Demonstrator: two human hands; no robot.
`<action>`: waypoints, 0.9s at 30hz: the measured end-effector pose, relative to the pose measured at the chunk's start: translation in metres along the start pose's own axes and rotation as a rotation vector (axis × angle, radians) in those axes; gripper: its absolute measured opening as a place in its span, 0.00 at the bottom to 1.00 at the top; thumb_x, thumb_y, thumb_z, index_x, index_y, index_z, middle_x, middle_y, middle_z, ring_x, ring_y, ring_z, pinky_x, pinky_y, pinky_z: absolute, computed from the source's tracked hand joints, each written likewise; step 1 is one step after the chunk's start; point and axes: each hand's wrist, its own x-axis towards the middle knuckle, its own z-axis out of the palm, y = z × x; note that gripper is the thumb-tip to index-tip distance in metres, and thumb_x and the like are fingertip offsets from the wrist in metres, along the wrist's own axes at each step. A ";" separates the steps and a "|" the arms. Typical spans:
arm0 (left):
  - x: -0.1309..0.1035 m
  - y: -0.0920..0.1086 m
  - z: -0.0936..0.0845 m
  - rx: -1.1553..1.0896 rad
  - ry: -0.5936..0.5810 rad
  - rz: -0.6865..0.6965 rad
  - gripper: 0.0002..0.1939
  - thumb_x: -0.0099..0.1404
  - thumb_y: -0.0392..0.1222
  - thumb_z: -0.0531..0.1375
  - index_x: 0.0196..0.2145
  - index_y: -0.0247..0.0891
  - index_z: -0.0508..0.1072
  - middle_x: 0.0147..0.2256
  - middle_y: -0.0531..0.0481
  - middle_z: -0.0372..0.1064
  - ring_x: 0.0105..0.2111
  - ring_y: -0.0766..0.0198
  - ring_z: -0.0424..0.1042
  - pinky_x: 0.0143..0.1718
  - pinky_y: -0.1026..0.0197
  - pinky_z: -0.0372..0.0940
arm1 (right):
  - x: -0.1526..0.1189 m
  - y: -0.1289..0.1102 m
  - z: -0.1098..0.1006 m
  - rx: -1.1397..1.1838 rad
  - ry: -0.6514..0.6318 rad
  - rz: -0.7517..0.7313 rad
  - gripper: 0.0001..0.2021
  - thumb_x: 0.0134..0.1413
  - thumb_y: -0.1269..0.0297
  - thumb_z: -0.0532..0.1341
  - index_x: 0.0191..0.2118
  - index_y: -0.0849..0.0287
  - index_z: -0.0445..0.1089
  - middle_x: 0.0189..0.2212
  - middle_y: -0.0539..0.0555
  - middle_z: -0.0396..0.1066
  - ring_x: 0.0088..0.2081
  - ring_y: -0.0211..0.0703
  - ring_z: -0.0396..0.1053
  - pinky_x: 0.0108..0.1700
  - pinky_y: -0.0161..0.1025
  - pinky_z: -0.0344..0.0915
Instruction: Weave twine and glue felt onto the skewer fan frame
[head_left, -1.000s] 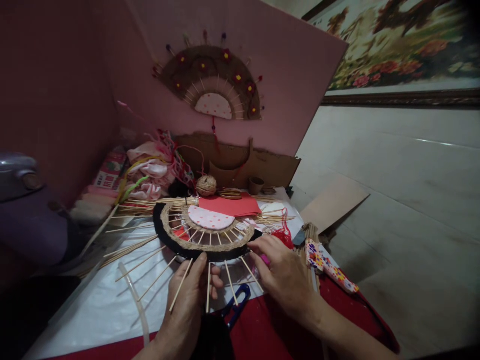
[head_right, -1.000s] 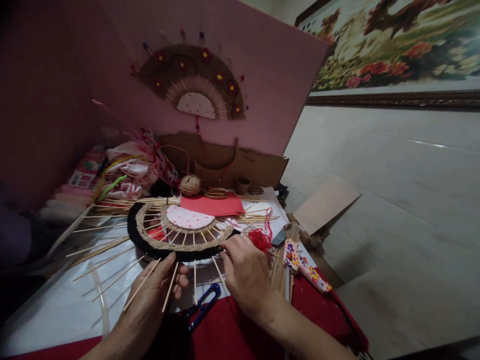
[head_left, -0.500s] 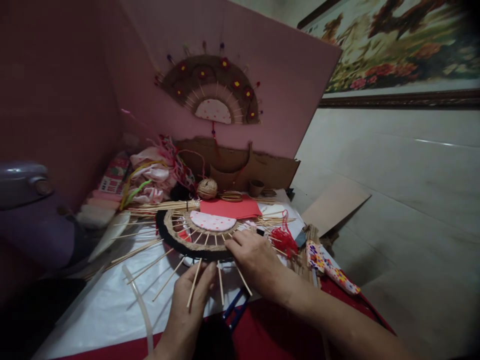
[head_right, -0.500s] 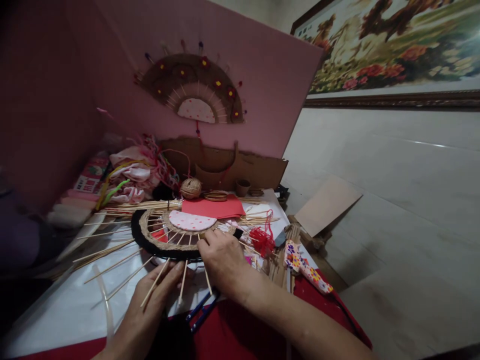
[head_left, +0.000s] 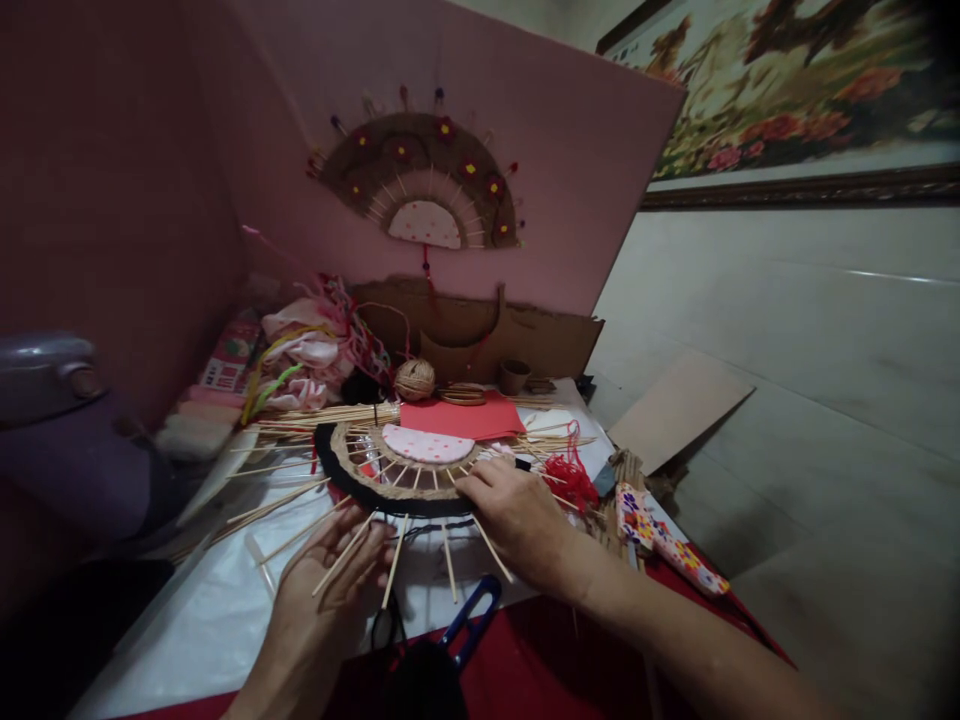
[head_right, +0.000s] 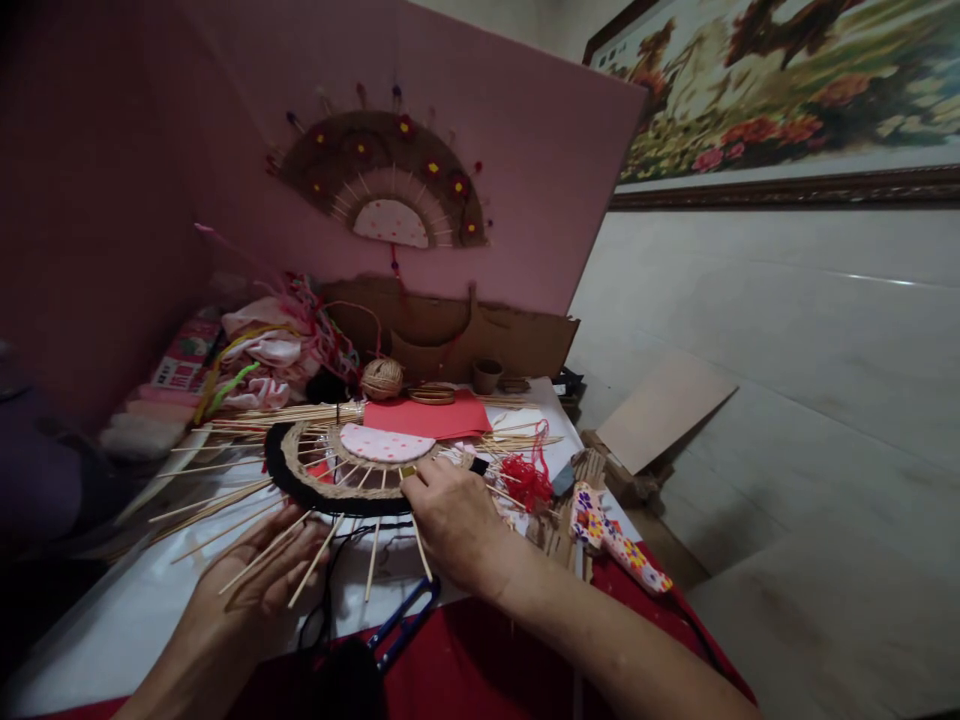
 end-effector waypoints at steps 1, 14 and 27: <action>0.005 0.001 -0.002 -0.009 -0.029 -0.055 0.20 0.38 0.30 0.69 0.32 0.35 0.71 0.22 0.51 0.72 0.18 0.65 0.71 0.17 0.68 0.65 | 0.000 0.000 0.000 -0.001 0.002 0.003 0.07 0.52 0.74 0.55 0.37 0.60 0.67 0.36 0.56 0.67 0.37 0.44 0.61 0.34 0.37 0.55; -0.004 0.000 -0.025 0.271 0.094 -0.003 0.26 0.39 0.37 0.71 0.39 0.37 0.72 0.20 0.53 0.72 0.16 0.67 0.69 0.13 0.71 0.59 | 0.000 -0.005 0.000 -0.027 0.013 -0.007 0.03 0.51 0.72 0.56 0.32 0.61 0.66 0.33 0.56 0.68 0.34 0.43 0.61 0.31 0.38 0.51; -0.007 -0.026 0.013 0.340 -0.393 -0.085 0.14 0.54 0.49 0.62 0.27 0.33 0.73 0.18 0.51 0.67 0.14 0.73 0.59 0.17 0.69 0.53 | -0.002 -0.009 -0.012 0.024 -0.037 0.011 0.05 0.52 0.67 0.57 0.35 0.60 0.67 0.35 0.56 0.68 0.36 0.45 0.61 0.33 0.39 0.51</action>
